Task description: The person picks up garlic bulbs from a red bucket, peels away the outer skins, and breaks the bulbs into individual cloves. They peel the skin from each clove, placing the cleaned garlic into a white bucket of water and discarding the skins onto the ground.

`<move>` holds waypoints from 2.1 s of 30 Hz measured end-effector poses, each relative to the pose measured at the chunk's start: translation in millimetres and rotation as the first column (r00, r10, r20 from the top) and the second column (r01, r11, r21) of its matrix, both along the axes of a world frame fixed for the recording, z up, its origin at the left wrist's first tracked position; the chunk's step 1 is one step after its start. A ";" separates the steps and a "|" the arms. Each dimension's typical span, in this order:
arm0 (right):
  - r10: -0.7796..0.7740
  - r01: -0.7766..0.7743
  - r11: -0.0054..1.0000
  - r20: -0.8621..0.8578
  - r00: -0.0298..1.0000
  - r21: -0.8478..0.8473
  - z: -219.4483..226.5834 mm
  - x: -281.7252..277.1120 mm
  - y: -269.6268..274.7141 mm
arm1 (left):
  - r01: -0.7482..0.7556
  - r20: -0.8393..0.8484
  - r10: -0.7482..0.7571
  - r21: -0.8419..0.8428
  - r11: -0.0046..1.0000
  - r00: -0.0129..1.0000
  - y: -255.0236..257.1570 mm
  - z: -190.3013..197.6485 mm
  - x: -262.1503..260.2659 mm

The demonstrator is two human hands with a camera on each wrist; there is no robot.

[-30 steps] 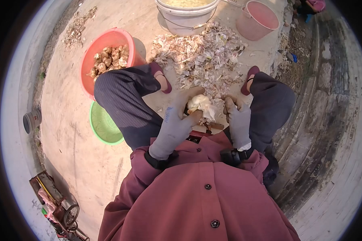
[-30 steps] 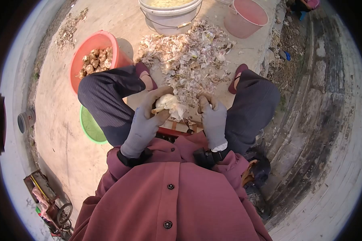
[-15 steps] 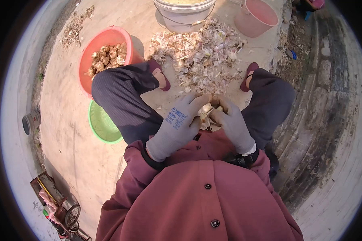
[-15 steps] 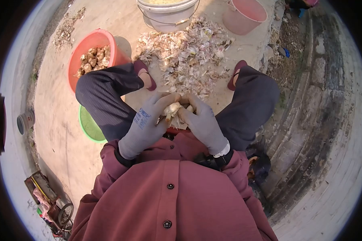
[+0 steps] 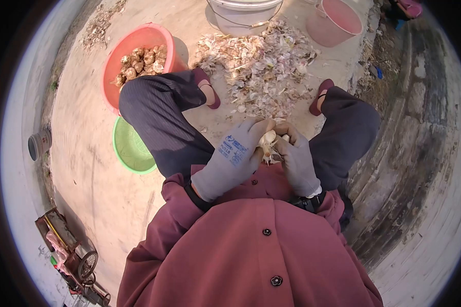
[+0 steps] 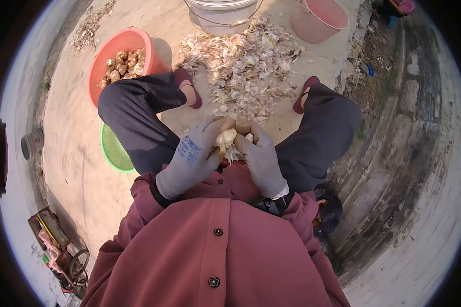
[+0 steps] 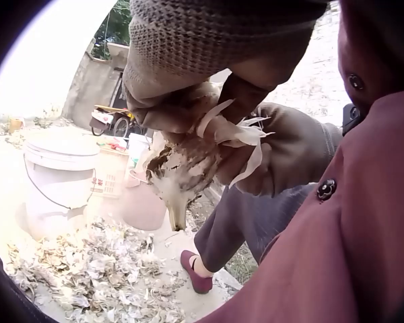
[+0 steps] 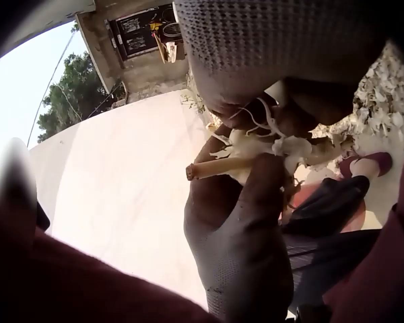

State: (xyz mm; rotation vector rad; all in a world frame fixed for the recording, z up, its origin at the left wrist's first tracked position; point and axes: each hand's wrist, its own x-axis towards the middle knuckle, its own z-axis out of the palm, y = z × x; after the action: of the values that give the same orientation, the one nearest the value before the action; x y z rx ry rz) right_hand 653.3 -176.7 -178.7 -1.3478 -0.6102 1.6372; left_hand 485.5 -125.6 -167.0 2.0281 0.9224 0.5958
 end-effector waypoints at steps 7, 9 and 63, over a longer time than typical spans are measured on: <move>-0.152 0.151 0.988 -0.160 0.975 -0.017 -9.0 -8.1 -3.4 | -0.051 0.129 0.060 -0.076 0.996 0.990 -1.4 -7.5 -3.1; -0.128 0.135 0.991 -0.180 0.975 0.025 -12.5 -4.5 -3.8 | -0.060 0.121 0.075 -0.121 0.991 0.990 -0.2 -7.0 -4.9; -0.092 -0.032 0.950 0.373 0.923 0.312 -14.1 -2.9 20.2 | -0.376 0.004 0.424 -0.453 0.809 0.906 10.8 -5.9 11.6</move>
State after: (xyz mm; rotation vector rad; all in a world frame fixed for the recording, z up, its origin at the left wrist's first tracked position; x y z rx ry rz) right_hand 650.4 -156.5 -192.8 -1.4361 -1.0304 1.1897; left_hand 497.0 -114.7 -172.9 1.3848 1.3055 0.6402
